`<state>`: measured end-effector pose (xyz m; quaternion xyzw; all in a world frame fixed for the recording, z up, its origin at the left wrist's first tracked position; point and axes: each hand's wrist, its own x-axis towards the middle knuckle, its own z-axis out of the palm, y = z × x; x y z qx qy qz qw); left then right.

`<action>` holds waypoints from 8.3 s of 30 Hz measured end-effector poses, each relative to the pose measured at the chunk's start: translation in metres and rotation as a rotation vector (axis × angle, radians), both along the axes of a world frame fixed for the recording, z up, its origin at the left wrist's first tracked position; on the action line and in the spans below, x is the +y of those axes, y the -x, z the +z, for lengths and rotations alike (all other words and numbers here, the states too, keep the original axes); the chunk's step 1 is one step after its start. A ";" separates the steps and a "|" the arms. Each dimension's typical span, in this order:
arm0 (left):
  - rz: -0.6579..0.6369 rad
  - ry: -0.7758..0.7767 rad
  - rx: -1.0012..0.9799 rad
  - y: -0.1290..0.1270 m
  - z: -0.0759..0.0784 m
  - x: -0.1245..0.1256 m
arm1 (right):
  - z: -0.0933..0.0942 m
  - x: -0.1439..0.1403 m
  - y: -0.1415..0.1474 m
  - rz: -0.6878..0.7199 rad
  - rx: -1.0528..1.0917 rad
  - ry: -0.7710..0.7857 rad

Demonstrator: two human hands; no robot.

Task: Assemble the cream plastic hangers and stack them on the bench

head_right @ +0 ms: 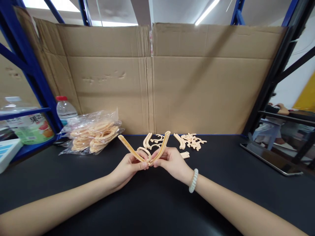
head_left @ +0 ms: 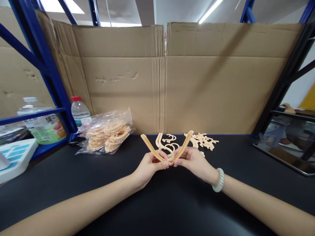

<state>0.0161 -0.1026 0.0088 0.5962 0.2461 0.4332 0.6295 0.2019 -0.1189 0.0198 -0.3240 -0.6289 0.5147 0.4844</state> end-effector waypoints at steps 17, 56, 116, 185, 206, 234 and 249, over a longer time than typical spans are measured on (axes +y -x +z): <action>0.024 0.033 -0.050 -0.001 0.004 -0.002 | 0.003 -0.008 0.008 -0.051 -0.047 -0.098; -0.072 0.085 -0.070 0.002 0.005 -0.001 | 0.008 -0.009 0.005 0.037 -0.066 -0.079; 0.005 -0.698 0.879 0.072 0.046 0.064 | 0.033 0.041 -0.106 0.065 -0.866 -0.246; 0.231 -1.134 0.894 0.032 0.018 0.029 | 0.018 0.020 -0.046 -0.245 -1.059 -0.823; 0.135 -1.004 1.030 0.066 -0.006 0.107 | 0.031 0.123 -0.037 -0.198 -1.320 -0.644; 0.168 -0.902 0.803 0.062 0.000 0.102 | 0.041 0.127 -0.052 -0.632 -0.840 -0.436; 0.240 -0.329 0.140 0.053 0.043 0.055 | 0.044 -0.006 -0.018 -0.224 0.044 0.106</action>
